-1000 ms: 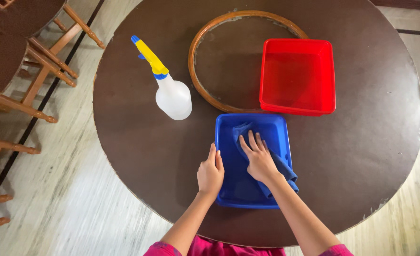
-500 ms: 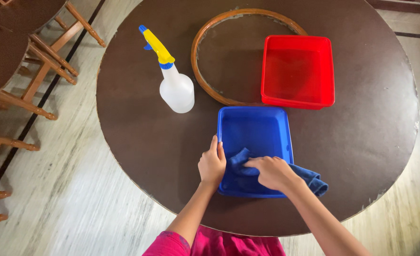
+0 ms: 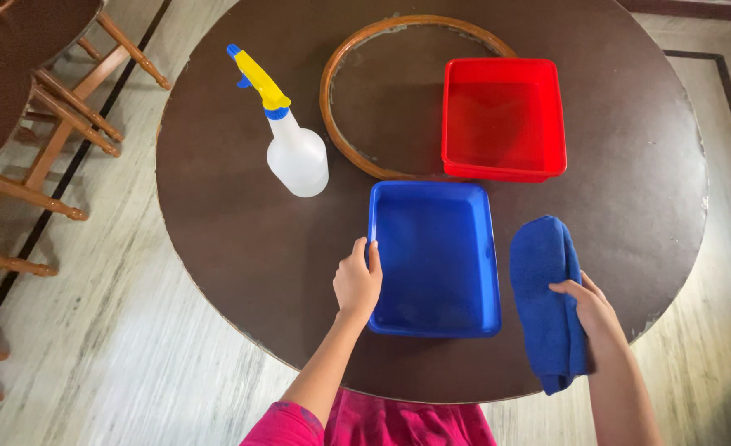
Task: The person cleans two plastic containers on a round table. They spray the blue container with a spray bottle, wipe it with a blue cloth, then repeat the process on the red container. The containers are placed side by side at the end.
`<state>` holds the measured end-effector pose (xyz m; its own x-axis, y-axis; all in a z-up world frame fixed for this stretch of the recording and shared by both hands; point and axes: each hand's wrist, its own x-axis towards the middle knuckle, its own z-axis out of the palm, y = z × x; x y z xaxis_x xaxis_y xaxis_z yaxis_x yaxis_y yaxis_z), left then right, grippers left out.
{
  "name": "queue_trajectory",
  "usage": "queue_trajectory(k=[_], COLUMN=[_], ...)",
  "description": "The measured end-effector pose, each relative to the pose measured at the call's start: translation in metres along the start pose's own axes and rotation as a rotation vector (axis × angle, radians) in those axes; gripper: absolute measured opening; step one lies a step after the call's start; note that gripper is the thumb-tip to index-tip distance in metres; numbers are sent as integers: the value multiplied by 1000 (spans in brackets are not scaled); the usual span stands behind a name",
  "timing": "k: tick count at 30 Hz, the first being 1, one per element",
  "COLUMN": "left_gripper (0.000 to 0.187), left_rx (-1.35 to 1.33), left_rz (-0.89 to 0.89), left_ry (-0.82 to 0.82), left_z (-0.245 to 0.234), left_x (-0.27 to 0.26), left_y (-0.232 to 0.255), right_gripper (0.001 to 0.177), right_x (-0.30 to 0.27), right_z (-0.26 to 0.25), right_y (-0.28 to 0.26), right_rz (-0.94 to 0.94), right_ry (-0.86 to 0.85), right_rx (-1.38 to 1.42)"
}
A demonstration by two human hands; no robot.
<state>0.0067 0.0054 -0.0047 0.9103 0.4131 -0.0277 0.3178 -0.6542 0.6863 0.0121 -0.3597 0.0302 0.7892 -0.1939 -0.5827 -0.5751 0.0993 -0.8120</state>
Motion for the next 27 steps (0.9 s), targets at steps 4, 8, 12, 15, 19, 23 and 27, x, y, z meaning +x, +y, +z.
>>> queue_trajectory(k=[4, 8, 12, 15, 19, 23, 27], left_gripper=[43, 43, 43, 43, 41, 38, 34], left_rx=[12, 16, -31, -49, -71, -157, -323], left_rz=[23, -80, -126, -123, -137, -163, -291], left_ry=[14, -145, -238, -285, -370, -424, -532], left_z=[-6, -21, -36, -41, -46, -52, -51], left_x=[1, 3, -1, -8, -23, -40, -54], left_y=[3, 2, -4, -9, -19, -25, -32], right_gripper=[50, 48, 44, 49, 64, 39, 41], right_x=[25, 34, 37, 34, 12, -30, -45], right_z=[-18, -30, -31, -26, -9, 21, 62], right_y=[28, 44, 58, 59, 46, 38, 43], right_rz=[59, 73, -25, -181, -721, -1042, -640], right_ry=[-43, 30, 122, 289, 789, 631, 240], right_rx=[40, 29, -163, -428, -1329, -1039, -664])
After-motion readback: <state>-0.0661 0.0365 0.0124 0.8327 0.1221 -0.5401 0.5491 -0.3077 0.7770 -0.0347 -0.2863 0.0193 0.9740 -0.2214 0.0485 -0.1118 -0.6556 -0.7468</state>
